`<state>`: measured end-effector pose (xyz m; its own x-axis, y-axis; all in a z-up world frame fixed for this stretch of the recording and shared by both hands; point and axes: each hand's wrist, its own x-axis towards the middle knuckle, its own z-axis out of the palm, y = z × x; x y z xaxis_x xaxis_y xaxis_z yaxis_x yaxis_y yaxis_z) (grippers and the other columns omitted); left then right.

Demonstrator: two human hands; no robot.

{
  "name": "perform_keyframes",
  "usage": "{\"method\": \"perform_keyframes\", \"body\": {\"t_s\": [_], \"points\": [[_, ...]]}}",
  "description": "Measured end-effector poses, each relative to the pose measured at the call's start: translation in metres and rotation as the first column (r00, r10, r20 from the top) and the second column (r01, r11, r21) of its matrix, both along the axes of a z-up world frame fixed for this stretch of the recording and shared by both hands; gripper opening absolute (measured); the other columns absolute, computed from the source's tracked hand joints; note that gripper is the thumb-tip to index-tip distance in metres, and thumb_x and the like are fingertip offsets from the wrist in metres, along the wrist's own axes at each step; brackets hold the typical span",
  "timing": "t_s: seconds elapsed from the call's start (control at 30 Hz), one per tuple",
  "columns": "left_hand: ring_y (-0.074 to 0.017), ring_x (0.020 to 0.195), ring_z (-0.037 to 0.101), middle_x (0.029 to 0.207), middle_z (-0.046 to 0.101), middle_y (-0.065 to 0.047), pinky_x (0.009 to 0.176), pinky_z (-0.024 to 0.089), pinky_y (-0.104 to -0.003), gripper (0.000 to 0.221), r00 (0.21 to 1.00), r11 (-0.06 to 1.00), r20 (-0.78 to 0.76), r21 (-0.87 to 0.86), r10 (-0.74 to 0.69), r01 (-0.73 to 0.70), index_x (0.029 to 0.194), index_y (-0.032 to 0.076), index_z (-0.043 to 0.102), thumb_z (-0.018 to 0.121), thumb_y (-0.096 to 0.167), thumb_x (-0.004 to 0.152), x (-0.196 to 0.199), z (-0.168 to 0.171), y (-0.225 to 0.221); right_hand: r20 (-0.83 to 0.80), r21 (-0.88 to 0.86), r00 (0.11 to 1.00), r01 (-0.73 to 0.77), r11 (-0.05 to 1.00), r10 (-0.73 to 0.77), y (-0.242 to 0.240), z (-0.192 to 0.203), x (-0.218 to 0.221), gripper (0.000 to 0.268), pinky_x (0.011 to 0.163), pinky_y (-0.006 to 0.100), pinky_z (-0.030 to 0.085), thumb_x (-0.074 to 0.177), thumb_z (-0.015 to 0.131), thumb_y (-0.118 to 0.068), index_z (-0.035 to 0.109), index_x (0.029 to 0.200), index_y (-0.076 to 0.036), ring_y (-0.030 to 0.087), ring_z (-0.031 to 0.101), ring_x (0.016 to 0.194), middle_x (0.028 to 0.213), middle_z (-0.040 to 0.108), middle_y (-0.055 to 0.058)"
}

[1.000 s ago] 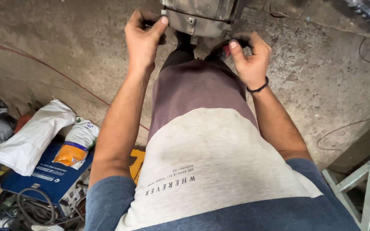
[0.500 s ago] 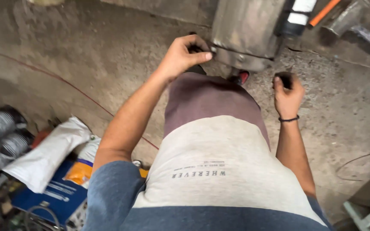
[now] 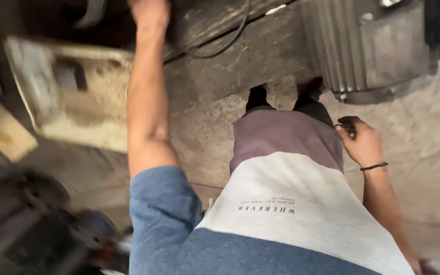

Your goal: Disassembling and reassembling an electric motor using a T-handle wrench and a hammer on a workbench.

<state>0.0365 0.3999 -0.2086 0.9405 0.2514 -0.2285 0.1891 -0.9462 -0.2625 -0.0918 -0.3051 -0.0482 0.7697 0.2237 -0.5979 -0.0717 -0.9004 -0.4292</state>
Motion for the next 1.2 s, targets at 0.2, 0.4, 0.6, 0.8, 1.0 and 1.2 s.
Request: {"method": "perform_keyframes", "body": {"t_s": [0.2,0.4,0.6,0.8,1.0,1.2], "points": [[-0.0383,0.087,0.066,0.096,0.063,-0.012,0.073,0.053,-0.049,0.014,0.869,0.854,0.49,-0.422,-0.068,0.305,0.113,0.01,0.066,0.07,0.015,0.101,-0.035,0.207,-0.155,0.219,0.199,0.967,0.088,0.976,-0.132,0.039,0.039,-0.031,0.031,0.083,0.05,0.055,0.098,0.069,-0.028,0.071,0.121,-0.007,0.041,0.07,0.098,0.105,0.074,0.017],[-0.0332,0.098,0.072,0.102,0.071,-0.009,0.088,0.057,-0.045,0.026,0.868,0.313,0.485,-0.813,-0.103,0.491,0.112,0.01,0.072,0.077,0.018,0.088,-0.098,0.272,-0.329,0.518,0.449,0.822,-0.028,0.893,-0.235,0.063,0.042,-0.028,0.068,0.092,0.058,0.053,0.089,0.08,-0.042,0.06,0.135,0.004,0.05,0.065,0.11,0.119,0.065,0.029],[-0.0214,0.101,0.071,0.111,0.072,-0.014,0.09,0.059,-0.041,0.029,0.994,-0.559,-0.093,-0.828,0.052,-0.048,0.123,0.005,0.063,0.073,0.02,0.1,-0.128,0.193,-0.451,0.736,0.442,0.639,-0.206,0.873,-0.222,0.033,0.025,-0.049,0.054,0.095,0.055,0.051,0.104,0.061,-0.047,0.068,0.126,0.003,0.043,0.065,0.107,0.117,0.066,0.02],[-0.0211,0.114,0.072,0.128,0.072,-0.012,0.088,0.059,-0.031,0.039,0.93,-0.658,-0.343,-0.672,-0.13,-0.34,0.13,0.007,0.061,0.061,0.038,0.106,-0.108,0.199,-0.468,0.513,0.488,0.827,-0.058,0.871,-0.232,0.015,0.049,-0.071,0.047,0.086,0.047,0.049,0.112,0.046,-0.035,0.065,0.121,0.007,0.038,0.064,0.086,0.1,0.067,0.021],[-0.0167,0.1,0.073,0.117,0.077,-0.012,0.086,0.061,-0.03,0.04,0.913,-0.652,-0.387,-0.661,-0.128,-0.372,0.13,0.004,0.065,0.066,0.034,0.103,-0.104,0.187,-0.47,0.529,0.427,0.81,0.002,0.904,-0.252,0.014,0.051,-0.067,0.049,0.09,0.046,0.052,0.115,0.043,-0.035,0.066,0.128,0.006,0.038,0.064,0.096,0.111,0.07,0.02],[-0.0119,0.098,0.07,0.119,0.075,-0.009,0.081,0.059,-0.026,0.04,0.922,-0.627,-0.363,-0.69,-0.131,-0.361,0.126,0.003,0.068,0.065,0.036,0.103,-0.104,0.186,-0.47,0.658,0.316,0.728,-0.033,0.948,-0.194,0.017,0.047,-0.072,0.038,0.09,0.048,0.054,0.114,0.05,-0.023,0.067,0.127,0.008,0.04,0.064,0.096,0.108,0.069,0.021]]}}
